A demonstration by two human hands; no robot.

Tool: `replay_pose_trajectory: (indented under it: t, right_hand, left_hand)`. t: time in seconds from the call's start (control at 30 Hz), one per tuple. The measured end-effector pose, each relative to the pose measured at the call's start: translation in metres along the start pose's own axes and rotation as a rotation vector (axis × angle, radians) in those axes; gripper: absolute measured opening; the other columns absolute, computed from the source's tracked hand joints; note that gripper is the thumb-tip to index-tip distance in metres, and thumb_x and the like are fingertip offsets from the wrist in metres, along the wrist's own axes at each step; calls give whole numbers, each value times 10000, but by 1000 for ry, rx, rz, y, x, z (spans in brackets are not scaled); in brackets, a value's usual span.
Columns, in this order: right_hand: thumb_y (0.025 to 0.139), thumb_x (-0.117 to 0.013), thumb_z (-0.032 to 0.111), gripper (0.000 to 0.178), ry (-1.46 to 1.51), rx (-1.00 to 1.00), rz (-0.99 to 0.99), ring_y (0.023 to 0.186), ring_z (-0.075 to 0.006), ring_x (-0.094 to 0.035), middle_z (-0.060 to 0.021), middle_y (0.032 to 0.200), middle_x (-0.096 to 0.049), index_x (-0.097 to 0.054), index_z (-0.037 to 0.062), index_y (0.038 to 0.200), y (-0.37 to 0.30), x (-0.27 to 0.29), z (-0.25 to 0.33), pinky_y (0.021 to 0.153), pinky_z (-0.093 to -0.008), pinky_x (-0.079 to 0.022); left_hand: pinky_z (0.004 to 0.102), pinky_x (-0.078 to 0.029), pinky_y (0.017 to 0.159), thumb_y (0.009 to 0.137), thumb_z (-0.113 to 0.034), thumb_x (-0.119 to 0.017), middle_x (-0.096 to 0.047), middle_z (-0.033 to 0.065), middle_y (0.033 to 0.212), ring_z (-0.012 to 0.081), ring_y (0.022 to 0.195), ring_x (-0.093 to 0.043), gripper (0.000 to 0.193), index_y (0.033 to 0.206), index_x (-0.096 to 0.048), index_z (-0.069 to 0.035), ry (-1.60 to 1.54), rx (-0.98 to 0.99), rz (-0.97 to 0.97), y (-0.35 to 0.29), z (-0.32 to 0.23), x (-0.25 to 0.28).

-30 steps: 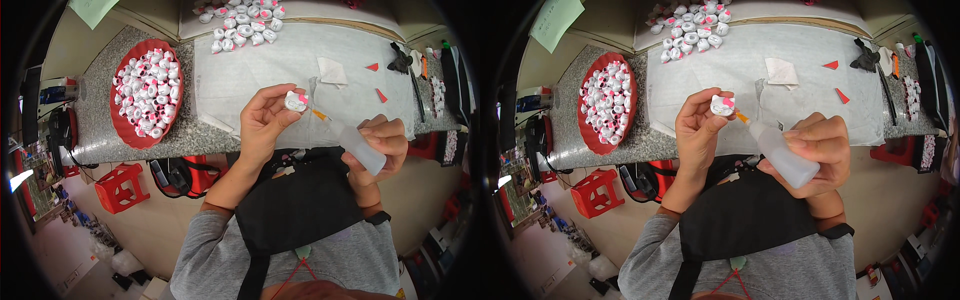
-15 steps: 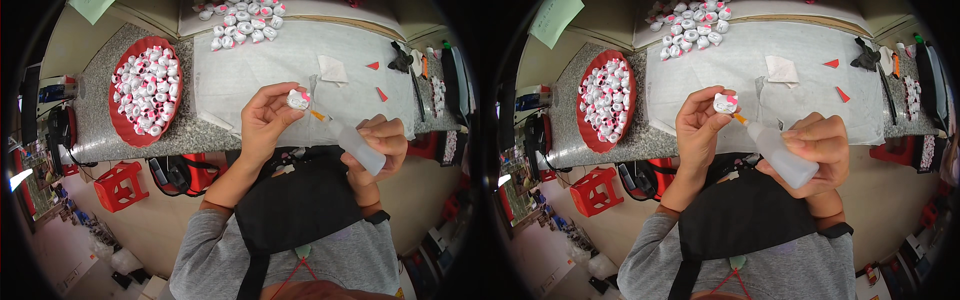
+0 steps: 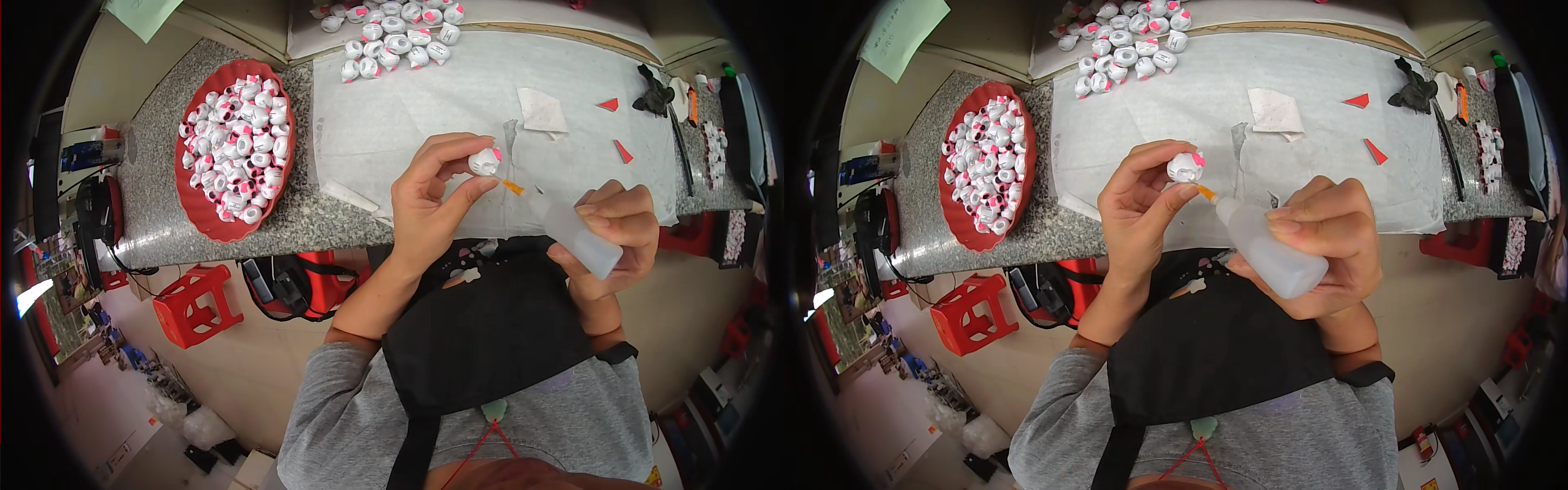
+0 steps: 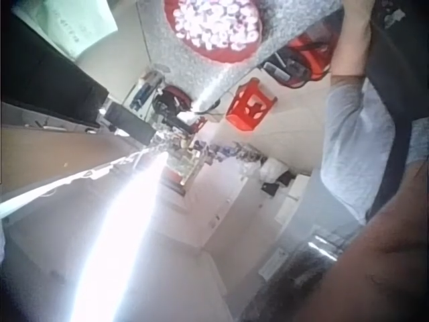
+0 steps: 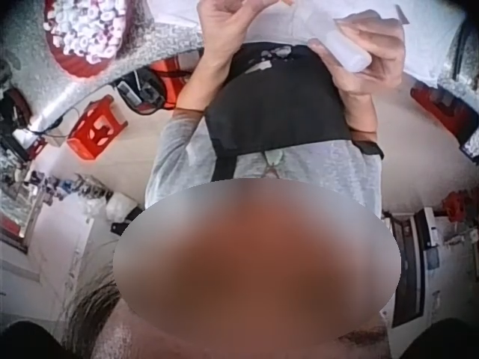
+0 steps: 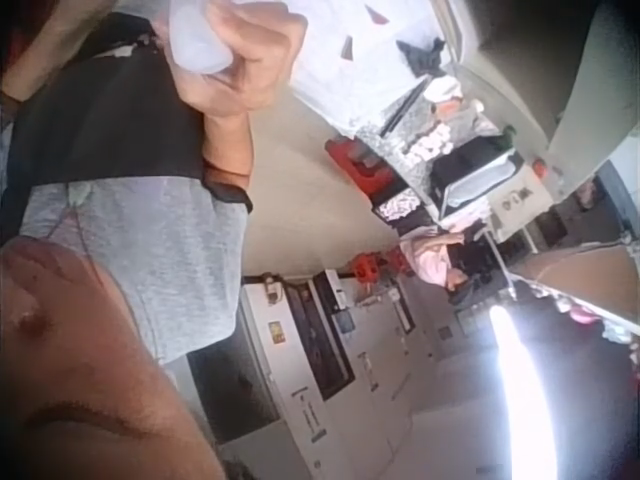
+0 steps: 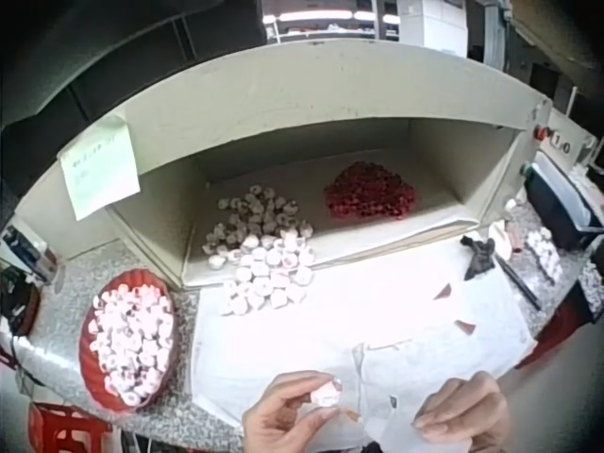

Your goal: Assembling small cat figures by gluing pink bows to their heads.

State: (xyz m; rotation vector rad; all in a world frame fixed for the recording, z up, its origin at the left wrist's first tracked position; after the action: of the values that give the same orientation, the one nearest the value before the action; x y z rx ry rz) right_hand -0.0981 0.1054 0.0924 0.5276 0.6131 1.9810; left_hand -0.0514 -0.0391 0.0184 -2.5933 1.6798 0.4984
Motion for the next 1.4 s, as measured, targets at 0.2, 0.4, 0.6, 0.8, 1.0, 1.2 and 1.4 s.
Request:
replay_pose_trajectory:
  t: [0.2,0.4,0.6,0.8,1.0,1.2,1.4]
  right_hand:
    - [557,-669,-23,385,101,38,22,605,-134,-464,-107,821,-456,-430,27,854,15,10,-18,574,-230,-389]
    - [681,-525,30,196,166,-564,136,690,-144,-509,-77,835,-451,-402,24,835,62,18,-105,546,-252,-461]
    - [692,-525,92,311,-687,-549,192,735,-201,-549,-124,818,-511,-432,0,974,133,51,-207,585,-289,-453]
    - [633,-582,124,326,-1056,54,275,802,-332,-490,-199,877,-512,-515,8,929,160,23,-219,701,-360,-410]
    - [629,-589,126,316,-1156,-127,356,792,-316,-503,-188,828,-531,-520,19,918,160,19,-220,685,-365,-415]
    - [642,-583,139,304,-1073,-118,388,726,-314,-518,-171,755,-545,-511,19,911,141,24,-206,667,-354,-414]
    - [689,-551,85,173,-733,37,162,657,-228,-525,-125,712,-552,-517,8,840,132,32,-150,591,-294,-411]
  left_hand:
    - [238,-404,754,665,111,-525,-462,108,995,153,893,-479,301,954,-486,36,-45,-17,-77,3,-1,17]
    - [240,-403,768,673,107,-525,-499,142,977,164,895,-497,345,999,-433,43,-109,-27,-231,10,-5,50]
    - [234,-402,762,676,89,-540,-505,139,971,158,893,-497,338,994,-438,37,-128,-19,-224,12,-4,49]
    - [217,-400,742,678,83,-540,-500,128,978,135,861,-497,332,990,-441,27,-124,6,-212,11,-2,46]
    - [215,-398,745,682,84,-535,-498,121,985,134,871,-496,334,997,-439,21,-153,35,-157,10,-1,35]
    - [211,-401,743,686,80,-535,-502,113,978,129,871,-496,334,1000,-440,17,-164,37,-147,2,-3,27]
    - [213,-412,730,684,78,-539,-507,98,958,119,858,-497,333,997,-444,17,-171,37,-114,5,1,16]
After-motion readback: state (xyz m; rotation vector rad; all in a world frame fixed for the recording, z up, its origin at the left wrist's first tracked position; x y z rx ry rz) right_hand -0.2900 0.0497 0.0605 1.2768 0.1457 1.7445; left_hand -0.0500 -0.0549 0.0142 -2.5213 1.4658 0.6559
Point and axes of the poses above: each hand's wrist, its own y-axis towards the middle knuckle, its own x-axis out of the back of the hand, z = x × y, the point moved 8 cm from there along y, towards the middle knuckle
